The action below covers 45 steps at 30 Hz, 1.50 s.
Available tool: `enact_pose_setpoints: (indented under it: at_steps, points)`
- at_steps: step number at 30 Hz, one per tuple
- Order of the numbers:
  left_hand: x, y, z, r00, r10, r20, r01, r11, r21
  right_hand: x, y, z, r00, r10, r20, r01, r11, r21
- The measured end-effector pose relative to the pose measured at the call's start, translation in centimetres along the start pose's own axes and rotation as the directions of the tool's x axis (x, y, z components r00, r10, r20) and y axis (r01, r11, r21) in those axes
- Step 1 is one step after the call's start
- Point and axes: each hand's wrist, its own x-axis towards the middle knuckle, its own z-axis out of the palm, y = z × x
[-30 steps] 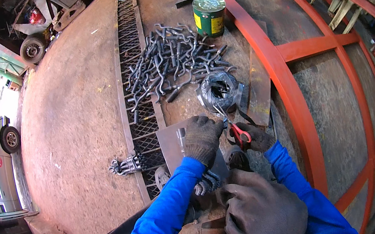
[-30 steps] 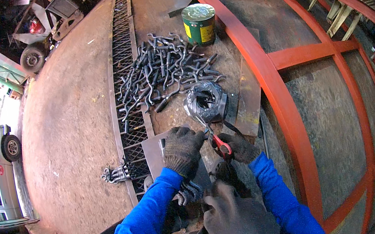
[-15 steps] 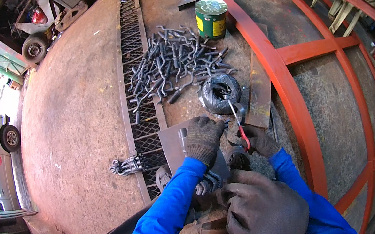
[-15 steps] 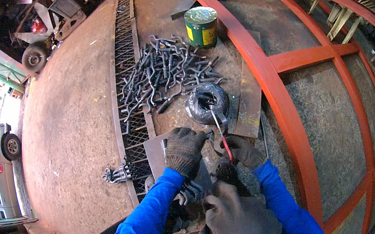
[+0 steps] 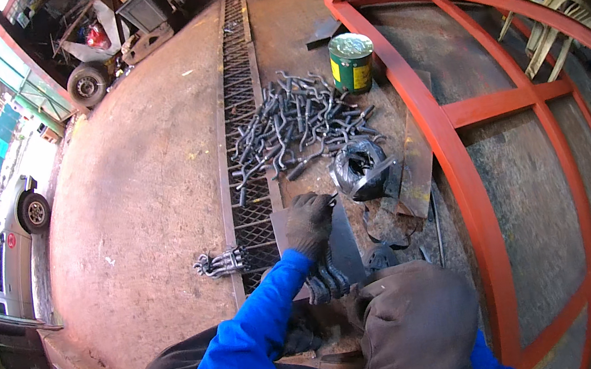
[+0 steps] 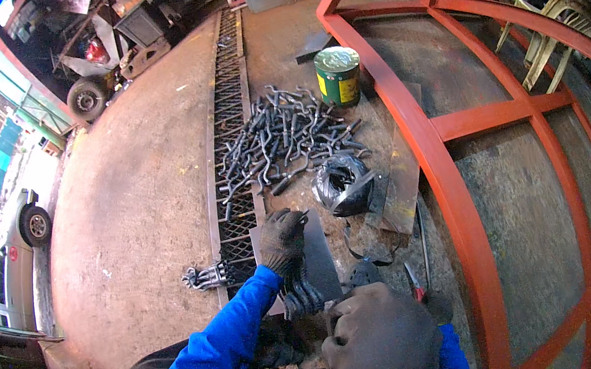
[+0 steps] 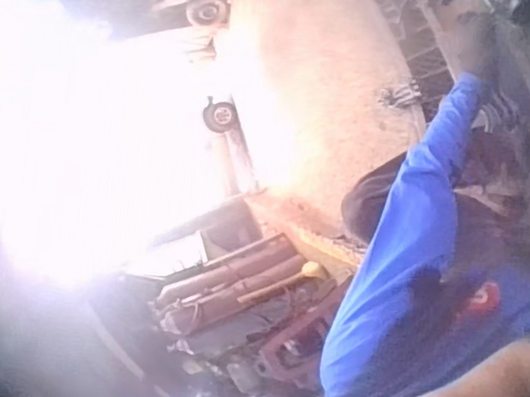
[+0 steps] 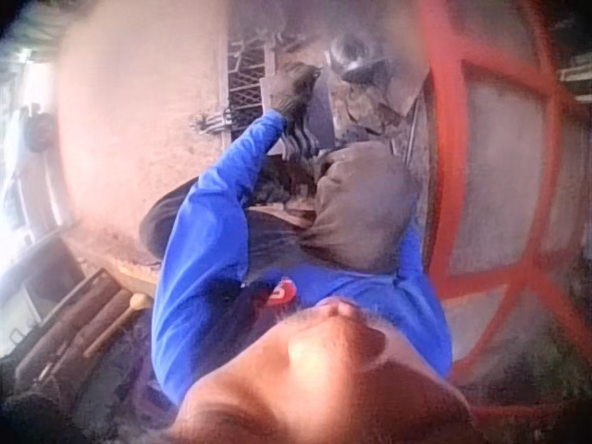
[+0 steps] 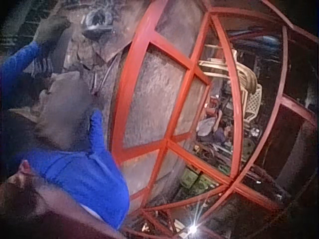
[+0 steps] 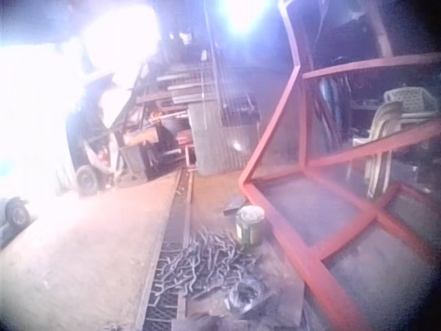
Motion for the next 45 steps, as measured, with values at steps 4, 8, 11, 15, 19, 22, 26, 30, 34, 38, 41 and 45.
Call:
enact_pose_setpoints:
  at_steps: [4,8,11,15,19,22,26,30,34,38,41,45]
  points:
    - [-0.9,-1.1,-0.1,0.991,0.004,-0.136,0.0,1.0,0.026,0.0,-0.5,-0.2,0.997,-0.008,-0.078,0.011,0.999,0.038]
    - [-0.2,-0.8,-0.4,0.997,-0.03,-0.075,0.03,1.0,-0.003,0.8,-2.2,-2.0,0.974,-0.113,-0.197,0.141,0.981,0.135]
    - [-0.7,-2.4,0.1,0.993,-0.086,-0.075,0.086,0.996,-0.004,3.0,-7.3,-4.3,0.915,-0.292,-0.279,0.367,0.888,0.278]
    - [-0.9,-3.3,-2.0,0.956,-0.257,0.142,0.28,0.944,-0.176,4.2,-17.3,-9.6,0.886,-0.405,-0.226,0.463,0.736,0.495]
    - [2.7,0.0,-5.1,0.641,-0.387,0.662,0.755,0.475,-0.453,6.3,-23.2,-12.4,0.74,-0.63,-0.234,0.654,0.595,0.467]
    - [3.4,-1.8,-6.4,0.654,-0.316,0.687,0.691,0.62,-0.373,8.7,-28.3,-10.2,0.663,-0.743,-0.088,0.607,0.465,0.644]
    - [3.4,-1.9,-7.6,0.702,-0.324,0.634,0.57,0.789,-0.228,10.2,-31.5,-8.0,0.675,-0.734,-0.068,0.532,0.422,0.734]
    - [2.6,-4.0,-8.4,0.904,0.124,0.41,0.027,0.939,-0.344,10.0,-32.2,-6.7,0.723,-0.69,-0.028,0.335,0.315,0.888]
    - [1.0,-2.3,-7.4,0.95,-0.139,0.278,0.215,0.94,-0.266,9.3,-32.1,-6.5,0.706,-0.707,0.042,0.246,0.3,0.922]
    - [0.5,-2.0,-6.7,0.985,-0.022,0.17,0.036,0.997,-0.075,10.2,-31.1,-4.2,0.67,-0.721,-0.176,0.528,0.296,0.796]
    - [-0.1,-1.4,-7.5,0.983,-0.097,0.156,0.097,0.995,0.008,8.6,-30.9,-3.2,0.814,-0.578,-0.06,0.123,0.071,0.99]
    - [-1.8,-2.4,-7.9,0.944,-0.234,0.232,0.292,0.919,-0.265,7.6,-32.4,-4.6,0.862,-0.503,0.064,0.083,0.264,0.961]
